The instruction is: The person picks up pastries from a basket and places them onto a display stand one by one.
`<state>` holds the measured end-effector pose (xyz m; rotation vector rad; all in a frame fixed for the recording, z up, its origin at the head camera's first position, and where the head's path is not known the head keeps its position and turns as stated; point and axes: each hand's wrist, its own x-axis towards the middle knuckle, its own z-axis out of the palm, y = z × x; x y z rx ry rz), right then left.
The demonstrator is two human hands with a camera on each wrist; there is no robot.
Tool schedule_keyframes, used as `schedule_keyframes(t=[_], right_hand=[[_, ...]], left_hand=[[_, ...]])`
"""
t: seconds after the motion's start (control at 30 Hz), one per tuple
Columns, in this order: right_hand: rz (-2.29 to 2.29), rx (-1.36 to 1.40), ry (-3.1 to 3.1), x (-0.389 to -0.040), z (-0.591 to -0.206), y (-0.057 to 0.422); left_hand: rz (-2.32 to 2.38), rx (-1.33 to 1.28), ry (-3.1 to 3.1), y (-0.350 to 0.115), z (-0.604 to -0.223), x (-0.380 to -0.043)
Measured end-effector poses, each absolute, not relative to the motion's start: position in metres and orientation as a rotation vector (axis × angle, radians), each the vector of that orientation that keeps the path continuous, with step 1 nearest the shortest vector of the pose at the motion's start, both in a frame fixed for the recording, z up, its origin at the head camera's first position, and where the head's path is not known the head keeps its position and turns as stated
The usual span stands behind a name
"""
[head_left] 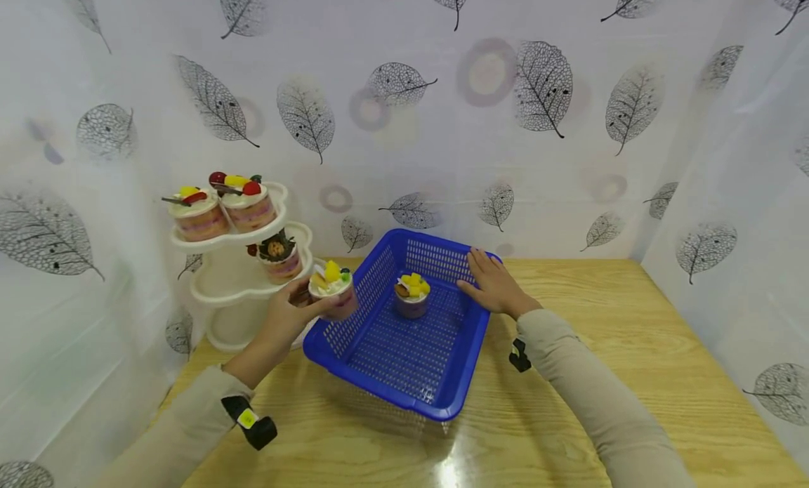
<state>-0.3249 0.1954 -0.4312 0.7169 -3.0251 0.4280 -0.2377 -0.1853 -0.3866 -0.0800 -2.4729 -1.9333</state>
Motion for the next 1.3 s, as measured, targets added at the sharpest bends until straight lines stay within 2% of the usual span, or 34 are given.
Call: schedule_keyframes(t=[0.37, 0.8, 1.3], right_hand=[[0.430, 0.720, -3.015, -0.328, -0.437, 0.198], [0.417, 0.725, -3.008, -0.330, -0.440, 0.199], [0.431, 0.720, -3.006, -0.329, -0.439, 0.199]], left_hand=[[-1.756, 0.091, -2.477, -0.217, -0.378, -0.232], [-1.565, 0.161, -2.492, -0.250, -0.368, -0.224], [-1.708, 0.326, -2.342, -0.279, -0.356, -0.221]])
